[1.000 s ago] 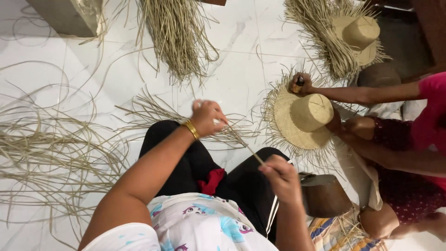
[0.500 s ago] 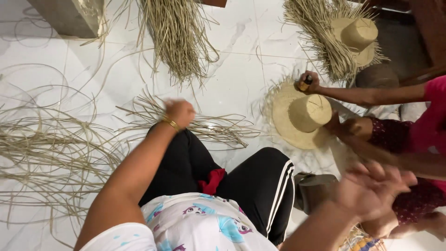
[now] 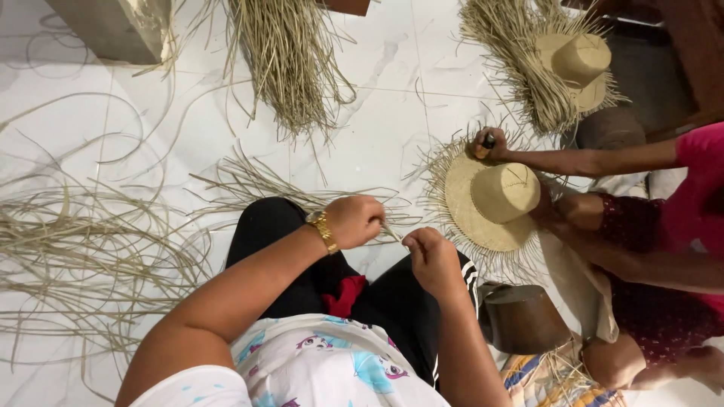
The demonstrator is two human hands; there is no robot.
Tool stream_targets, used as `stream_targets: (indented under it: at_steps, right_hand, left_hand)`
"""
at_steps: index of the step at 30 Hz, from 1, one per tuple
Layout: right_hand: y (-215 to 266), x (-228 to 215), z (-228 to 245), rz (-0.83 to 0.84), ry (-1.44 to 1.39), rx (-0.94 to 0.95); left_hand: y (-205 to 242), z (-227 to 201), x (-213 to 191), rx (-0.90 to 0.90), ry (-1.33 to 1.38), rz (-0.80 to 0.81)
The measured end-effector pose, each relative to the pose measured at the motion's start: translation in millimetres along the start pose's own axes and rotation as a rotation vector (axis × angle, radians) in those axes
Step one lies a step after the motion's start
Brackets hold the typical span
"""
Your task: The person is sitting on the floor and manually splitting long straw fibers into thinner strands, likely for weaving hats.
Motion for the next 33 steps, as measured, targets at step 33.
stream_targets:
  at_steps: [33]
  right_hand:
    - [58.3,-103.6,-43.8,-0.856,-1.535,0.054]
  left_hand:
    - [3.6,174.7,-37.6,-0.306,0.095,-0.492]
Point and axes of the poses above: each hand's wrist, its own y-axis away from the middle knuckle, its own x-axis out of the palm, z = x × y, the point moved 3 cm from there along -y, towards the middle knuckle, and after that the axes turned 11 degrees about -x, right-handed, at the moved point
